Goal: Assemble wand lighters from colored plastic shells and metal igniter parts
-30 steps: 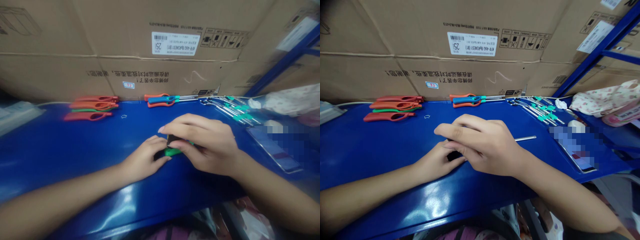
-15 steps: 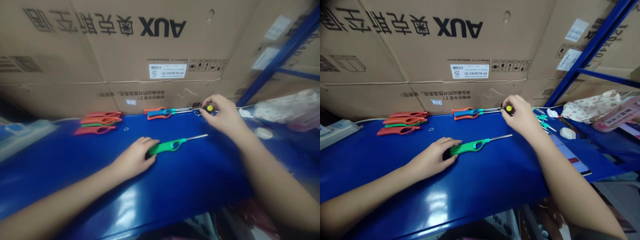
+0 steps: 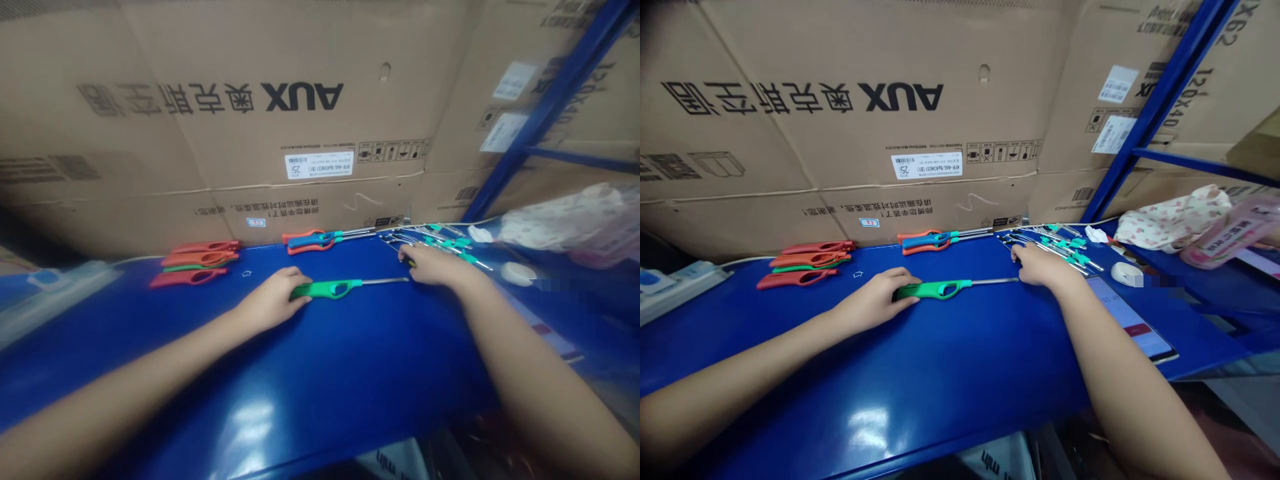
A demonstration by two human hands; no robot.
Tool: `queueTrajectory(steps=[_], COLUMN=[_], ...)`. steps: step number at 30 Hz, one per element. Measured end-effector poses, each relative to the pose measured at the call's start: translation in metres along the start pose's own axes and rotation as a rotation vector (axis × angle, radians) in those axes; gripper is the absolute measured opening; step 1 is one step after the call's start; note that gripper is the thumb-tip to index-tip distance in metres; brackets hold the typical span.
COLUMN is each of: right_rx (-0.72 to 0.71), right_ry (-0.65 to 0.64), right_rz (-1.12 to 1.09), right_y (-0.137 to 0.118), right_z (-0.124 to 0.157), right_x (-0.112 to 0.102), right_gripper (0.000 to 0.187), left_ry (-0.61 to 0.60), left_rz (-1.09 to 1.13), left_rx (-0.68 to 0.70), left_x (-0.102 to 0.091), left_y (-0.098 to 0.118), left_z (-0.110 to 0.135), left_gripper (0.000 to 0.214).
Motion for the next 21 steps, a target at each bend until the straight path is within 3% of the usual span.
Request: queueTrajectory(steps=[5,12,21], right_rx=[0.065,0.075,0.043], right_ry=[-0.055,-0.054,0.005], right_rz=[0.053,0.059,0.052], right_y=[0.004,0.002,-0.005], right_z=[0.000,-0.001,-0.002], right_x=[-0.002,-0.002,0.001], right_gripper=[0.043,0.042,0.044], left_ry=[0.080,0.185,0.222], left_rz=[-0.016,-0.051,-0.095], left_rx=[-0.039,-0.107,-0.098], left_x=[0.006,0.011,0.009], left_y=[-0.024,-0.050,-0.052], left_z=[-0.031,-0.050,-0.053], left_gripper=[0.027,0.028,0.026])
Point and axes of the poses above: each hand's wrist, its own z-axis away from the middle knuckle, its own x-axis out of the palm, y = z × x, the point moved 2 cm from there along -z, towards the middle knuckle, and after that the axes turned 7 degrees about y, right-handed, at the moved point
